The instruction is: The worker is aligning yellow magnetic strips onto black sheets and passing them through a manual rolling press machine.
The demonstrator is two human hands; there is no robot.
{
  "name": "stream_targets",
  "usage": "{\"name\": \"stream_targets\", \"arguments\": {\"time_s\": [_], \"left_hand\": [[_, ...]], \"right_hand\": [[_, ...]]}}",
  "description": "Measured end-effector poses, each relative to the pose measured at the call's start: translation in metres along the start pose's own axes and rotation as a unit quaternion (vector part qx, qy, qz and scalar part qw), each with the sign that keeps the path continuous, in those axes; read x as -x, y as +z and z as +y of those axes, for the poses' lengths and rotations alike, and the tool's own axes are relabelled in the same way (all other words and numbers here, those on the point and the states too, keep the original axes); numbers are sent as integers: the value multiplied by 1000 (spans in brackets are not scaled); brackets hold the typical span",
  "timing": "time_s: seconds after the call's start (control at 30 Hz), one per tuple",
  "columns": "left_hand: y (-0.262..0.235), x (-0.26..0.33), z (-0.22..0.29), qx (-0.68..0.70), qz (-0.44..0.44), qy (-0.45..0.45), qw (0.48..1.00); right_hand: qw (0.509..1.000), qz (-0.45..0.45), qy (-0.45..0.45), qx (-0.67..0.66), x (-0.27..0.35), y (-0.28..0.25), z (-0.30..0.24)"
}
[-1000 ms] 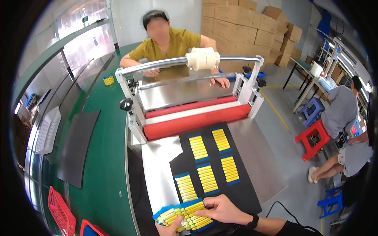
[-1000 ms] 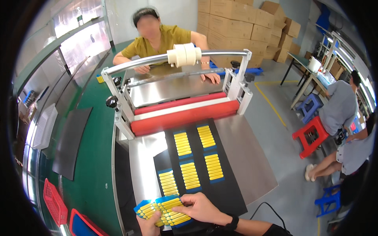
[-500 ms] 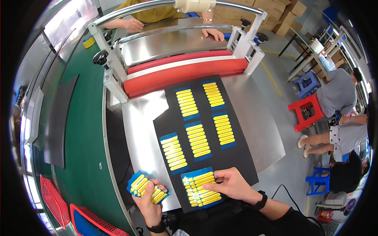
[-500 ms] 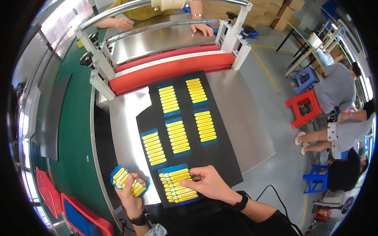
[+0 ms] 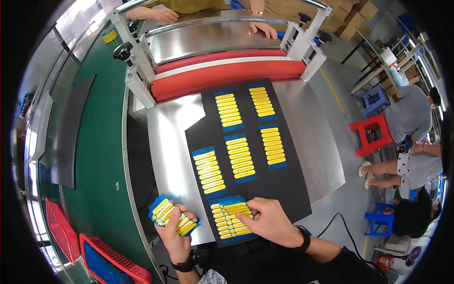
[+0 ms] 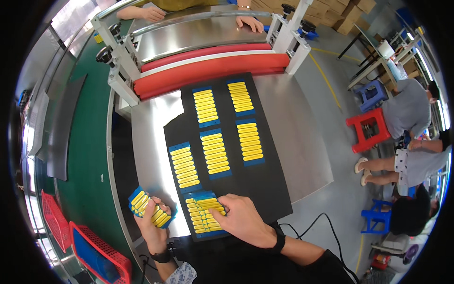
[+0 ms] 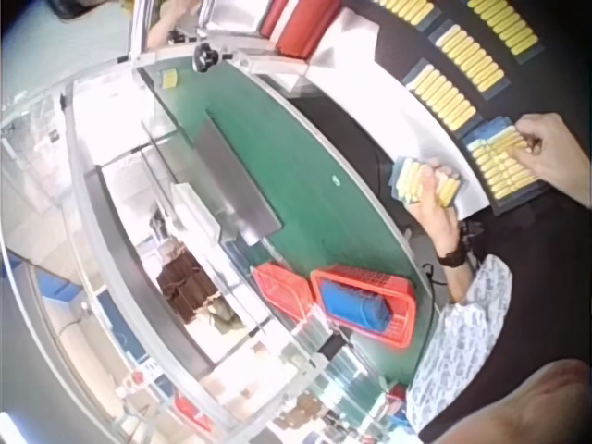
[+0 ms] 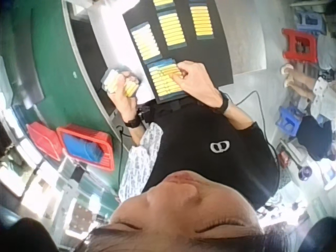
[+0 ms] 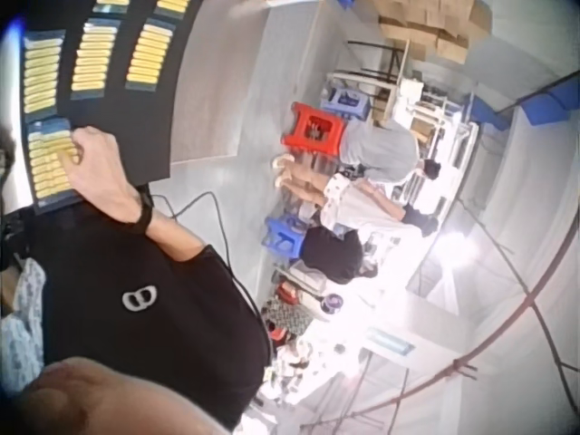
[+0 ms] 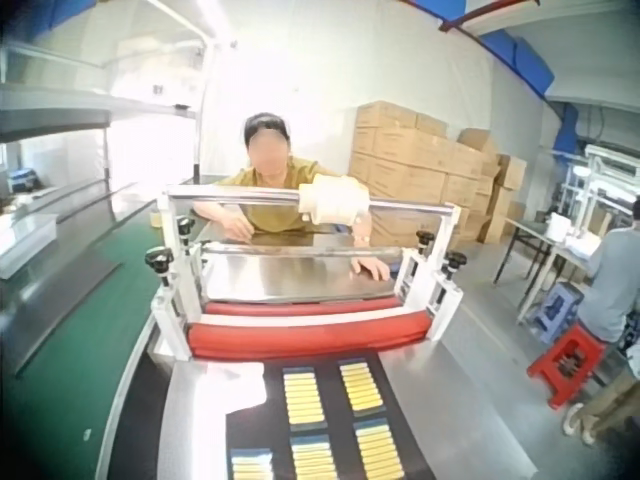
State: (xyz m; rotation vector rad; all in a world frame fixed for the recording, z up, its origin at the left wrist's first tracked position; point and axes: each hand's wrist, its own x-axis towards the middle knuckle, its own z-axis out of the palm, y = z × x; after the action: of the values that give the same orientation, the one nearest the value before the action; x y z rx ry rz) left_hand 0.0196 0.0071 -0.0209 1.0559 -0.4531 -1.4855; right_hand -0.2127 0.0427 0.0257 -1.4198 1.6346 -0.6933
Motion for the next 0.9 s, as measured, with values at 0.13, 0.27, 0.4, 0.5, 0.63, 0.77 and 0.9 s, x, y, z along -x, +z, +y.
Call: {"name": "stream_targets", "arguments": {"time_s": [0.13,0.27,0.4,0.5,0.63,0.77,0.9], "left_hand": [[5,1,-2,3,5,4,1000],[10,0,-1,1,8,5,1000],[18,-3,-3,2,5,1,1000],[17,2,1,-3,27,12,1000],[21,6,8,1,35,13,999],[31,11,15,-20,43,-5,999],[42,20,18,-37,47,-31,998]], "right_hand": [[998,56,-5,11,0,-23,5],[998,62,13,14,1,-39,6],[979,101,-30,175,10,-41,5],[965,109,12,236,15,-51,3],[962,110,44,247,24,-82,5],[960,135,64,236,29,-95,11],[947,133,112,269,38,-96,12]]}}
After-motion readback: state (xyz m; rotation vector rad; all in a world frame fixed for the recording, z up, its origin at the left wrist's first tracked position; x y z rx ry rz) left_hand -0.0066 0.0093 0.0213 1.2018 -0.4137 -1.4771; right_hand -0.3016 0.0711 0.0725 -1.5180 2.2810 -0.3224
